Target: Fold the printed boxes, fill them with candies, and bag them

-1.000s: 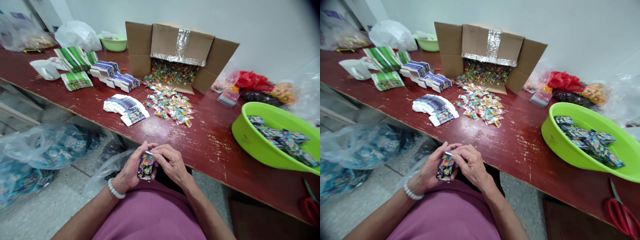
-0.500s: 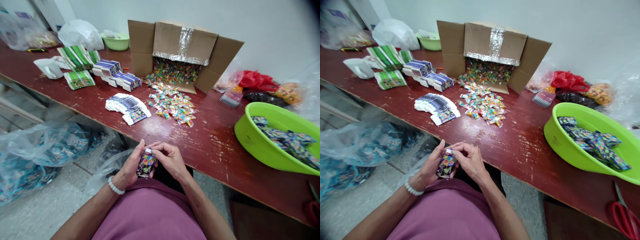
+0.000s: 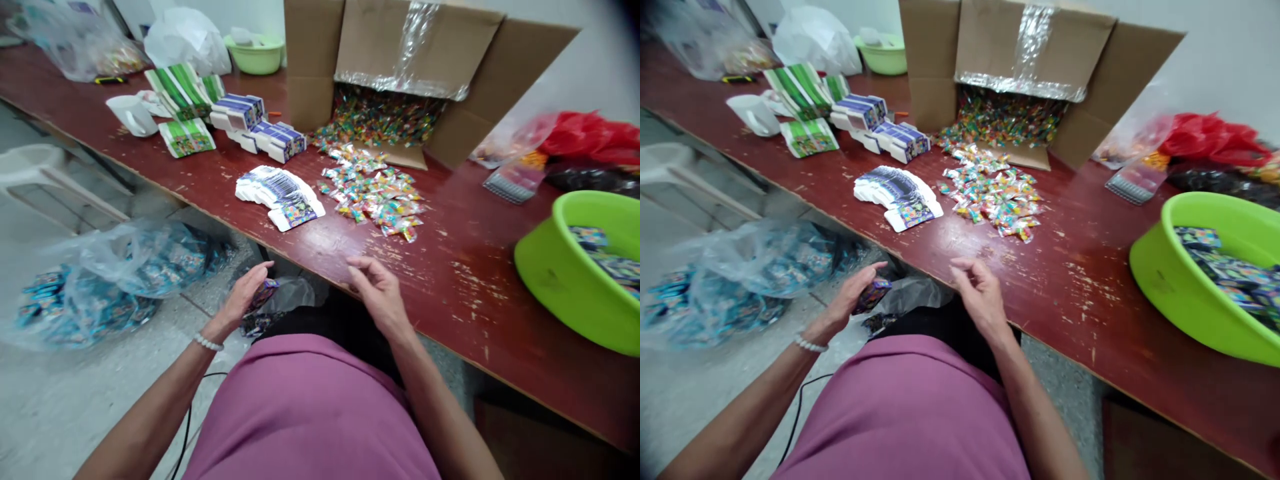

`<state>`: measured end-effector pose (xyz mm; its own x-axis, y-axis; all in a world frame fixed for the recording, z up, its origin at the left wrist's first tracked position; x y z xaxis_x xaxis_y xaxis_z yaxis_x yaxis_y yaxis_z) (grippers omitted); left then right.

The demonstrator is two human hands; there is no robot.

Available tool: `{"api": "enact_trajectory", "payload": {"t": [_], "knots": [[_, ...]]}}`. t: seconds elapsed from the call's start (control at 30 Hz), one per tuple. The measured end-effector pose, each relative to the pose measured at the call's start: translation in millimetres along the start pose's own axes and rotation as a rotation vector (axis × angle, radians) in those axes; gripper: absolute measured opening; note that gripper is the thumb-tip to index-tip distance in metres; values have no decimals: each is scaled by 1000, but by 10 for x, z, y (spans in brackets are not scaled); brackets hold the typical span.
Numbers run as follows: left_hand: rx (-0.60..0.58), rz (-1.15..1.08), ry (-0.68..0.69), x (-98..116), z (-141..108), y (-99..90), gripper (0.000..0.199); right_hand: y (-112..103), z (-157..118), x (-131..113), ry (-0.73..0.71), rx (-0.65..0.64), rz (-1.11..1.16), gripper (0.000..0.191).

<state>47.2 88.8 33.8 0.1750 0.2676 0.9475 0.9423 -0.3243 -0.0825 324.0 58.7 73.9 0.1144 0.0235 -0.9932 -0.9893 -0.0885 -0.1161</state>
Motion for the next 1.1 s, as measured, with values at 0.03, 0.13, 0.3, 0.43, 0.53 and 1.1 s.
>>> {"api": "enact_trajectory", "payload": {"t": [0.03,0.13,0.3,0.43,0.53,1.1], "knots": [[48,94,4,-21,-8,-159,62,-90,16,57,27,34,5,30],[110,212,30,38,39,-427,57,-271,42,184,85,109,-62,33],[186,472,310,686,459,-348,38,-301,38,181,47,142,-350,29],[255,986,381,1094,934,-47,44,-261,15,169,-34,126,-415,24],[249,1279,260,1135,1211,111,59,-227,15,170,-88,107,-428,19],[291,1304,288,1168,1194,217,42,-217,34,209,-132,120,-395,16]]}}
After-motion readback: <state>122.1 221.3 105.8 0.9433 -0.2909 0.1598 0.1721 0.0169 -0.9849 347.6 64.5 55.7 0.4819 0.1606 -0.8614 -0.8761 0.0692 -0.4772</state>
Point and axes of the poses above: each hand's wrist, its own z-axis towards the middle knuckle, its own y-axis out of the palm, x = y × z, the point moved 9 cm from there along z, towards the middle knuckle, and after that the axes turned 14 degrees about -x, right-handed, at the moved point
